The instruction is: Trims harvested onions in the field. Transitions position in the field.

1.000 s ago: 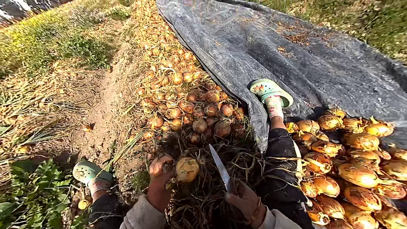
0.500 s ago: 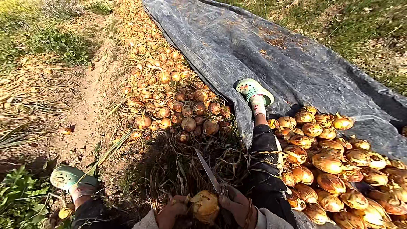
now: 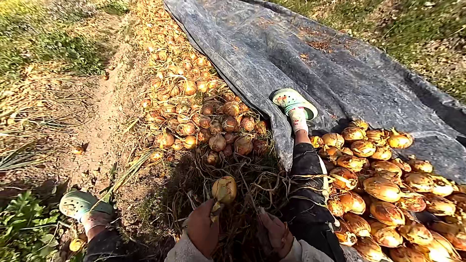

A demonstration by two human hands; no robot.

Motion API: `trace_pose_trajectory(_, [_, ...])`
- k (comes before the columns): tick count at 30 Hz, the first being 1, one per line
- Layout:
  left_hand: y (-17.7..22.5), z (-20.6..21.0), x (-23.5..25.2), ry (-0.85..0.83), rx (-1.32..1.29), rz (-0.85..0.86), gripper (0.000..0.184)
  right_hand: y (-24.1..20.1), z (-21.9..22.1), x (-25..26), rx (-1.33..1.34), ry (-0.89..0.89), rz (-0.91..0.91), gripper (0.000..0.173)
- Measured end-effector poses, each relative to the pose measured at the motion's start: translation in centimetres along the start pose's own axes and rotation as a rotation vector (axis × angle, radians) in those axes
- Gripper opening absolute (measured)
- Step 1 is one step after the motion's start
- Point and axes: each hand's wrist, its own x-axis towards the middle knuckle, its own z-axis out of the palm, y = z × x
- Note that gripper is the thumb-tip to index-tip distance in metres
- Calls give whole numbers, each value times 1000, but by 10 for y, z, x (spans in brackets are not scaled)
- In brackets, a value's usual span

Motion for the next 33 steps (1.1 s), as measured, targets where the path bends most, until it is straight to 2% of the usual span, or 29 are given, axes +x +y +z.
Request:
trace_pose_trajectory(1, [3,3,7,58,46,50,23,0,-1,3,-8,4,26,40])
trace_pose_trajectory(3, [7,13,12,84,145,190,35,9,-6,11,7,-40,24,35])
trace_pose_trajectory(4, [9,19,10,36,182,257,42,12,-9,13,22,-68,14,37])
trace_pose_trajectory(6, [11,35,-5,-93,221,394,49,19,-8,18,74,-60,-8,53])
trace_pose_trajectory(7, [11,43,-16,-180,209,443,43,25,-9,20,116,-16,-10,53])
trace_pose_trajectory(8, [13,48,-27,-319,166,440,36,27,-7,21,142,53,19,44])
trace_pose_trajectory(10, [18,53,-43,-662,129,345,21,25,-8,26,172,209,168,34])
trace_pose_trajectory(12, [23,58,-43,-1010,127,181,24,11,-23,34,203,209,177,49])
trace_pose_trajectory(13, [22,61,-41,-1069,122,145,26,-1,-32,36,221,229,97,51])
trace_pose_trajectory(15, [20,63,-24,-1070,120,110,34,-20,-49,41,224,305,-128,50])
trace_pose_trajectory(16, [20,62,-7,-1053,127,82,47,-28,-58,43,217,330,-216,49])
trace_pose_trajectory(18, [23,58,40,-1009,134,-39,90,-38,-68,47,256,331,-288,51])
trace_pose_trajectory(19, [24,55,67,-957,136,-87,99,-39,-70,47,299,313,-279,53])
trace_pose_trajectory(20, [24,52,95,-885,138,-120,94,-37,-68,47,337,295,-239,56])
trace_pose_trajectory(21, [21,52,121,-782,152,-123,81,-32,-64,47,354,275,-183,57])
trace_pose_trajectory(23, [8,60,169,-623,266,-50,50,-17,-56,47,344,216,-68,58])
trace_pose_trajectory(24, [1,67,192,-606,365,6,39,-10,-52,48,324,183,-12,58])
trace_pose_trajectory(26, [-19,81,231,-652,569,149,41,-2,-43,48,254,154,65,53])
trace_pose_trajectory(28, [-38,89,257,-728,748,210,46,-3,-40,52,182,134,95,50])
trace_pose_trajectory(33, [-61,84,273,-769,932,139,53,-4,-50,70,159,143,86,48])
